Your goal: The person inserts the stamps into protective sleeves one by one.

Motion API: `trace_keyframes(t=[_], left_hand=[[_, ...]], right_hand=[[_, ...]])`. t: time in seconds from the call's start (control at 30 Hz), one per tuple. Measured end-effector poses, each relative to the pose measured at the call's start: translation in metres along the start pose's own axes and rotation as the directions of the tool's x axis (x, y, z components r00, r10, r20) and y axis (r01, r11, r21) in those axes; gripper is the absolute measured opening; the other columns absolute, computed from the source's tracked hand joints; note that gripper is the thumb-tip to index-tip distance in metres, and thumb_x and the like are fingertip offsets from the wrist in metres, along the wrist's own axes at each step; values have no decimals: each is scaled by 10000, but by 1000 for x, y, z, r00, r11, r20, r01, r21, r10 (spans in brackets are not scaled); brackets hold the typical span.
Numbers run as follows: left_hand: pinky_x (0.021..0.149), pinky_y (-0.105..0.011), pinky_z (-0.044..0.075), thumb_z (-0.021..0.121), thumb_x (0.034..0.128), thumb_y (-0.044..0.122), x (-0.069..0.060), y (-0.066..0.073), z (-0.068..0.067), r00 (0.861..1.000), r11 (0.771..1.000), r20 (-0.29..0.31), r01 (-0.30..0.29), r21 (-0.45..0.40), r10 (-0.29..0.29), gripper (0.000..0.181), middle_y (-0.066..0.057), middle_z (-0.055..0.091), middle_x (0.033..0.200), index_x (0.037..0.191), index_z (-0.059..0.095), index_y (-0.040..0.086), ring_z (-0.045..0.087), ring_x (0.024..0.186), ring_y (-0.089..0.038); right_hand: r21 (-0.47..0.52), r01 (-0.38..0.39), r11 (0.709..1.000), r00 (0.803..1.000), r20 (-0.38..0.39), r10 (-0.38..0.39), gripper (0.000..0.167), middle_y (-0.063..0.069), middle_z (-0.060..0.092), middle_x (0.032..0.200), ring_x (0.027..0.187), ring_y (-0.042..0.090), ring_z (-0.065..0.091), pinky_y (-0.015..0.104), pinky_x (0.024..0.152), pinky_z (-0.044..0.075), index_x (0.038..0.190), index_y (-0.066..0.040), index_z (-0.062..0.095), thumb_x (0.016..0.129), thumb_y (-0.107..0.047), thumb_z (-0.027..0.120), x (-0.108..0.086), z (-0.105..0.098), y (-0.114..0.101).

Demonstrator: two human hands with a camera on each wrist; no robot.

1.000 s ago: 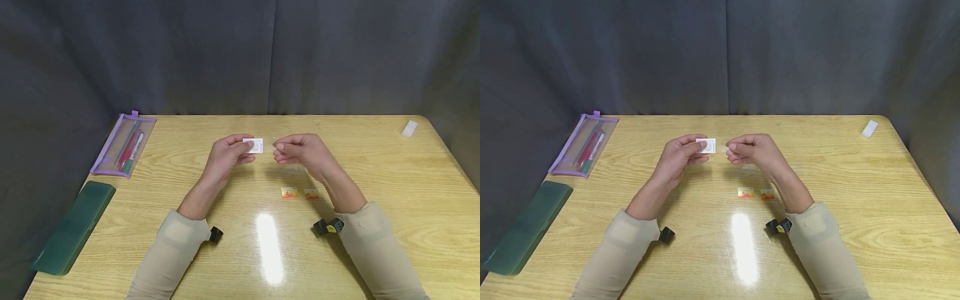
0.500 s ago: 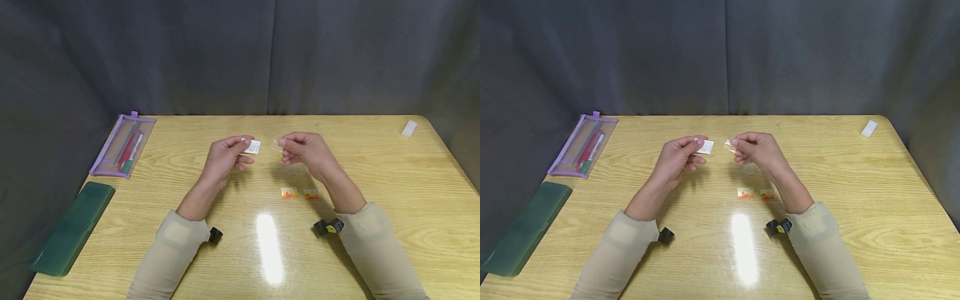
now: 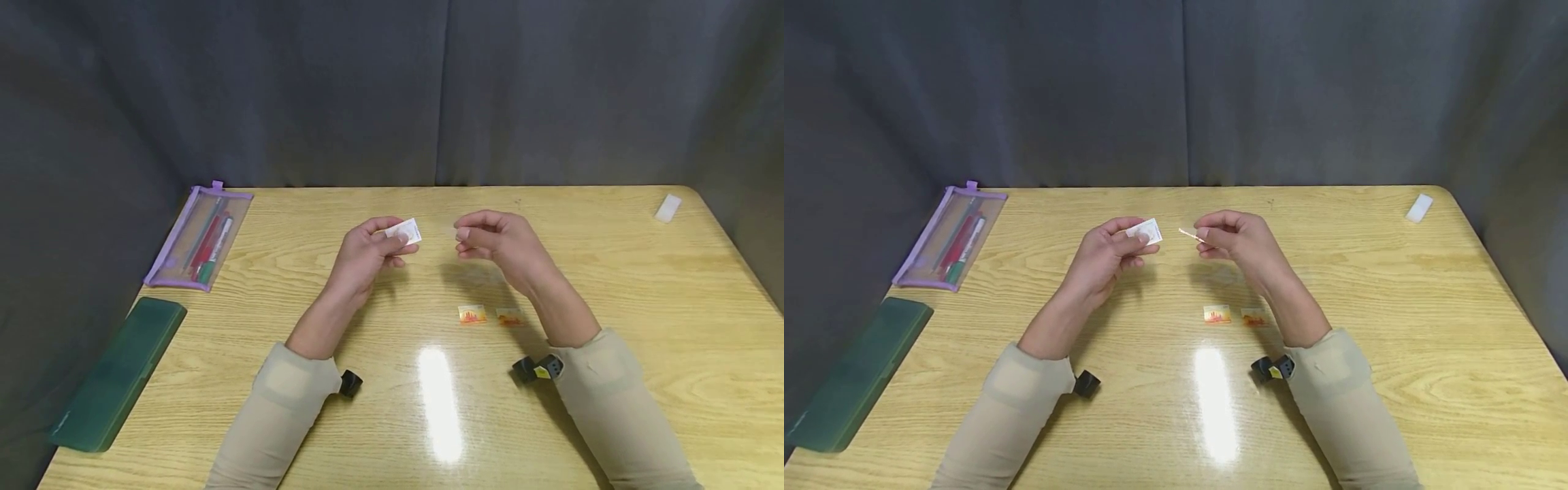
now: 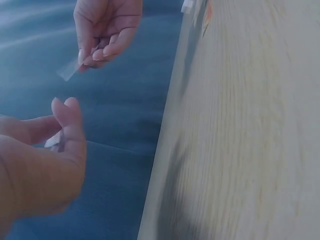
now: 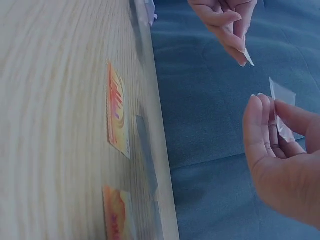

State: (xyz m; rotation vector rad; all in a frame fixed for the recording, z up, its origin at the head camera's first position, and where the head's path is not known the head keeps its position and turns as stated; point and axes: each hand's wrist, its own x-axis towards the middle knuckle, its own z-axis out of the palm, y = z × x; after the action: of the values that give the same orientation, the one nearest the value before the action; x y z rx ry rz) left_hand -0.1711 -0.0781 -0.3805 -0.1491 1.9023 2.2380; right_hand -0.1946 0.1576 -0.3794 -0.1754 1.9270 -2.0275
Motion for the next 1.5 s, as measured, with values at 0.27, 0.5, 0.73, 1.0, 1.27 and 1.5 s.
trace_keyframes(t=[0.27,0.5,0.73,1.0,1.27,1.5], left_hand=[[553,-187,560,702,970,145,-1,0,0,1000,1000,-18,12,-1,-12,268,-62,714,1029,1205,711,17,717,725,-75],[571,-174,564,658,986,90,-2,0,1,999,1000,-31,12,-16,-13,286,-48,671,1030,1257,697,4,669,731,-73],[621,-184,594,692,968,90,-3,3,1,1000,999,-23,-20,-34,19,293,-41,714,976,1243,697,-9,700,716,-72],[613,-229,621,742,934,113,-4,5,3,997,999,-65,-46,-22,45,257,-46,756,884,1140,713,-38,738,670,-103],[593,-243,619,749,929,121,-6,6,5,991,992,-59,-121,35,123,217,-57,758,826,1068,727,-45,744,668,-109],[568,-230,608,742,933,111,-6,6,6,989,990,-56,-134,32,136,196,-57,750,842,1048,721,-46,735,648,-104]], right_hand=[[52,8,999,1000,-26,-6,240,26,665,1019,846,137,665,246,829,619,1172,46,653,1000,-121,645,-1,-2,-1],[73,5,997,1000,-12,-4,80,24,742,899,816,135,752,276,789,636,1012,-48,721,985,-100,666,-1,-2,-1],[6,-27,1000,999,-20,27,112,-5,712,749,682,104,724,276,701,641,926,-32,721,972,-131,695,0,1,-1],[11,-50,999,999,2,50,128,6,725,750,689,113,730,292,709,644,898,-56,743,967,-156,706,-1,3,-2],[28,-59,998,997,41,58,118,0,700,725,665,107,710,283,679,640,901,-66,741,976,-143,692,0,3,0],[34,-53,998,998,31,52,131,1,697,714,656,109,702,280,671,638,887,-66,750,972,-153,700,-2,2,-2]])
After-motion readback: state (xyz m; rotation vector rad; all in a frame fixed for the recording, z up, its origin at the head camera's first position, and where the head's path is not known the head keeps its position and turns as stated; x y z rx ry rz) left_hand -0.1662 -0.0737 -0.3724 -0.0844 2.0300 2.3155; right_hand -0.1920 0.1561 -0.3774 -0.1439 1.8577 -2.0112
